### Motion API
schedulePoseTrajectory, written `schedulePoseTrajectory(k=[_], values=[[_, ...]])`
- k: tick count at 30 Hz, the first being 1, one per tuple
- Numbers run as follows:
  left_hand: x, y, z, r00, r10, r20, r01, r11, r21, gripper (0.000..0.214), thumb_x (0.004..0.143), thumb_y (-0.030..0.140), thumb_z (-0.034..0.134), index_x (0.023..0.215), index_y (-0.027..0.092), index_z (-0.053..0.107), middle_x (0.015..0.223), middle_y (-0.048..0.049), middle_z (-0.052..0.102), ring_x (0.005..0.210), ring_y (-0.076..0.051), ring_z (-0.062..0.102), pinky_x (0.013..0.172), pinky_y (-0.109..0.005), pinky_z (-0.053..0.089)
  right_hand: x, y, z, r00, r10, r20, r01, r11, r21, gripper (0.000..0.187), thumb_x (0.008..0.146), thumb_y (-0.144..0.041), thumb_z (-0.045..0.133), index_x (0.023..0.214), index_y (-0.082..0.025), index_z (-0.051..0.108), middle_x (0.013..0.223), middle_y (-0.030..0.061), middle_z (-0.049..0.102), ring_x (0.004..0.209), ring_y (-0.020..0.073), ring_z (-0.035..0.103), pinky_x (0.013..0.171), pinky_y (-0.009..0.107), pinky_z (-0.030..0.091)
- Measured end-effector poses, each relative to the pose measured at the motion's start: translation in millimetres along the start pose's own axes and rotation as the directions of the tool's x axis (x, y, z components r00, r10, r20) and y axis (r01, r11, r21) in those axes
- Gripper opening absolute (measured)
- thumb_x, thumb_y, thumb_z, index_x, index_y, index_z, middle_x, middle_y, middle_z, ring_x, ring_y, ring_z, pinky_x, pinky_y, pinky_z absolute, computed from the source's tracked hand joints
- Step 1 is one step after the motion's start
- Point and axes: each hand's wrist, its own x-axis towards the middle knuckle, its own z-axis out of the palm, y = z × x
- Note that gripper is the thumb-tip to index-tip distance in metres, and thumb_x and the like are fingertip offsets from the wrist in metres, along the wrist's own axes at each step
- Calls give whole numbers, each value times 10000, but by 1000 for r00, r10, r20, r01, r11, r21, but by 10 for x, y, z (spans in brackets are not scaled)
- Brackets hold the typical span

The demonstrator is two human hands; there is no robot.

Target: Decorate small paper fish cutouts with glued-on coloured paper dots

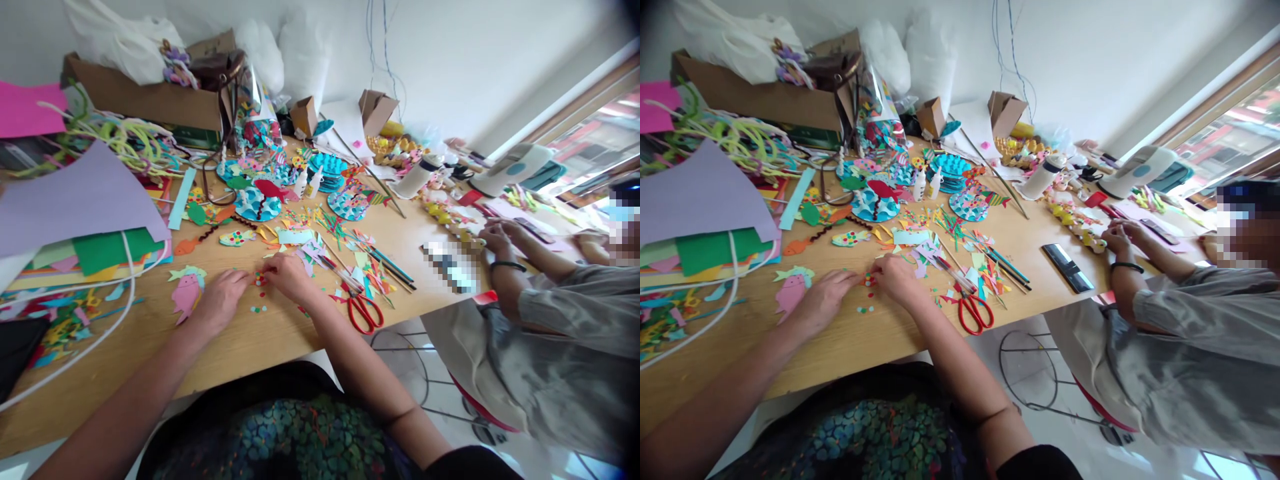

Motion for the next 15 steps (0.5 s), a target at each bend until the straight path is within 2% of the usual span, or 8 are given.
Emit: schedulePoseTrajectory(k=[8, 15], values=[[7, 4, 25, 998, 65, 2, -65, 990, 123, 395, 790, 30, 348, 1051, 180, 603, 968, -71, 623, 886, -199, 530, 797, -342, 455, -73, 89, 71, 984, 15, -179, -10, 1000, 24, 198, 804, -157, 473, 855, -167, 664, 874, 49, 630, 795, 129, 544, 701, 214, 371], [14, 21, 27, 996, 86, 19, -88, 984, 155, 327, 808, 43, 365, 1001, 144, 610, 941, -87, 612, 870, -210, 522, 782, -346, 455, -96, 154, 109, 978, -28, -207, 32, 999, 17, 206, 794, -115, 453, 829, -149, 652, 860, 58, 615, 801, 136, 525, 726, 227, 365]])
